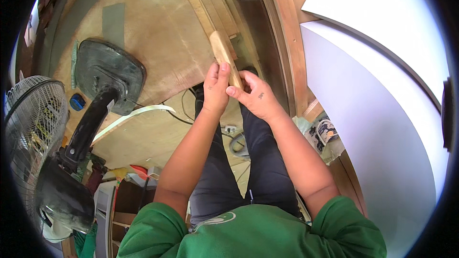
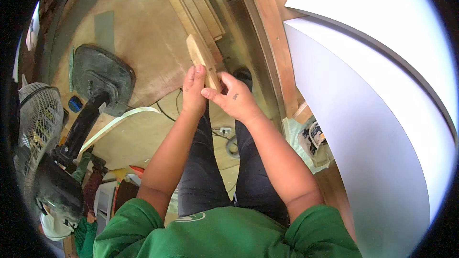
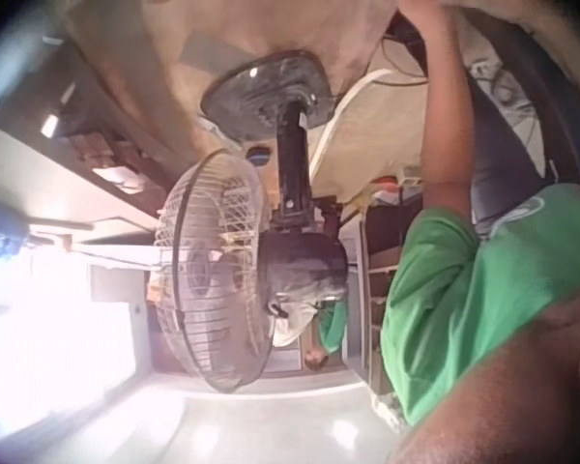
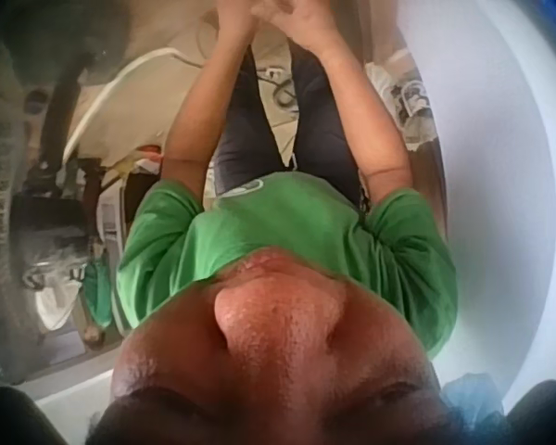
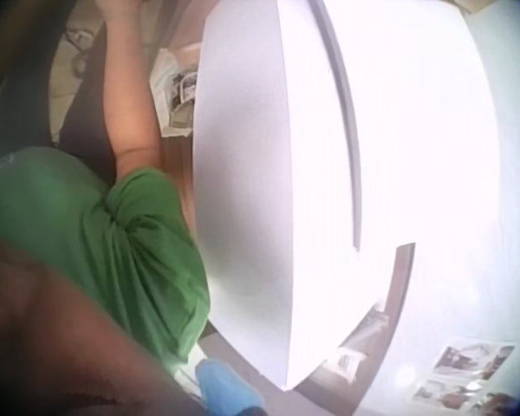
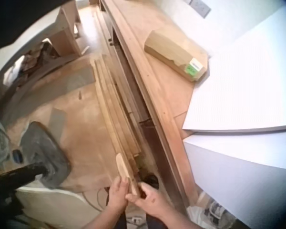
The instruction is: The person uses a wooden block with sandpaper to sand the edges and surface of a wooden board, turning it over to sand different sides.
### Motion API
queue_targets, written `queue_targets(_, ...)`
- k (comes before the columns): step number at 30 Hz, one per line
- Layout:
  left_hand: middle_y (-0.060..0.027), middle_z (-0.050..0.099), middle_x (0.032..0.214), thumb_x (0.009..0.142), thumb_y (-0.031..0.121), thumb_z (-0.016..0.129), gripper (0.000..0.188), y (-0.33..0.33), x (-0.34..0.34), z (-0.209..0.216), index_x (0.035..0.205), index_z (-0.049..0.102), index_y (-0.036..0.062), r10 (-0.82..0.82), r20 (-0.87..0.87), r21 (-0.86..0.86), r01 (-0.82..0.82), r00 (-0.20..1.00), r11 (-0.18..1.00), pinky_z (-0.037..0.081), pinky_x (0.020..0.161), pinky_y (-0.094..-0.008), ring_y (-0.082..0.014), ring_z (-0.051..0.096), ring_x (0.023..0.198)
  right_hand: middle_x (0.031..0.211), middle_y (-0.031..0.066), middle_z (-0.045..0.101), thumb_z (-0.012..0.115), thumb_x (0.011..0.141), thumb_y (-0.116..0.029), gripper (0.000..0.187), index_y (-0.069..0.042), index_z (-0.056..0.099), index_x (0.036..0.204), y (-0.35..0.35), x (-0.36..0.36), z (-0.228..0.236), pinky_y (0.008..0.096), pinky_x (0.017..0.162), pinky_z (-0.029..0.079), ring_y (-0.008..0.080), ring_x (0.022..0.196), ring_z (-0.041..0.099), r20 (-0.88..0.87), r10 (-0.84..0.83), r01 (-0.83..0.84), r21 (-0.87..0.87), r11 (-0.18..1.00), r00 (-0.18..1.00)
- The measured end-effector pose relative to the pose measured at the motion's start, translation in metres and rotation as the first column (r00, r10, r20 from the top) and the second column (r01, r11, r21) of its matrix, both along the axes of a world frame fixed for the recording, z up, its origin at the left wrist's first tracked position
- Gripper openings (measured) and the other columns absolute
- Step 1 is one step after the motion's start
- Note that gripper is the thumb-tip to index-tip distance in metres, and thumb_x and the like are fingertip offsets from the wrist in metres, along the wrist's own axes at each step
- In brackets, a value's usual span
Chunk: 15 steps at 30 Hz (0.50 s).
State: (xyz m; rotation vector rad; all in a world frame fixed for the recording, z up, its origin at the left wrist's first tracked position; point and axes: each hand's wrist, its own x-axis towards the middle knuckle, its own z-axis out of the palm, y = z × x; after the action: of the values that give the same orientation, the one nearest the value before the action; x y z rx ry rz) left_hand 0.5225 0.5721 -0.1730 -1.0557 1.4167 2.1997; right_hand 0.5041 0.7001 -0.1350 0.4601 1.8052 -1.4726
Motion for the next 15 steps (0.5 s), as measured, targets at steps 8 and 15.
queue_targets(8, -0.0038, 0.058, 0.076, 0.101, 0.04, 0.057, 0.043, 0.006, 0.038, -0.009, 0.087, 0.061, 0.0002, -0.325, -0.006, -0.284, 0.31, 0.946, 0.907, 0.046, 0.069, -0.0292, -0.0124, 0.052, 0.073, 0.088, 0.0075, 0.066, 0.076, 0.088, -0.03, 0.04, 0.001, 0.063, 0.109, 0.03, 0.035, 0.005, 0.0293, 0.076, 0.05, 0.0126, 0.081, 0.06, -0.096, -0.131, 0.138, 0.073, 0.988, 0.987)
queue_targets(15, -0.0216, 0.059, 0.119, 0.092, 0.04, 0.066, 0.044, 0.011, 0.082, -0.022, 0.115, 0.064, 0.0019, -0.699, 0.066, -0.477, 0.638, 0.712, 0.605, 0.048, 0.091, -0.0404, -0.0326, 0.058, 0.105, 0.076, 0.0029, 0.062, 0.071, 0.091, -0.037, 0.036, -0.002, 0.062, 0.098, 0.07, 0.075, 0.006, 0.0239, 0.059, 0.047, 0.0083, 0.064, 0.057, 0.318, -0.316, 0.261, 0.203, 0.944, 0.894)
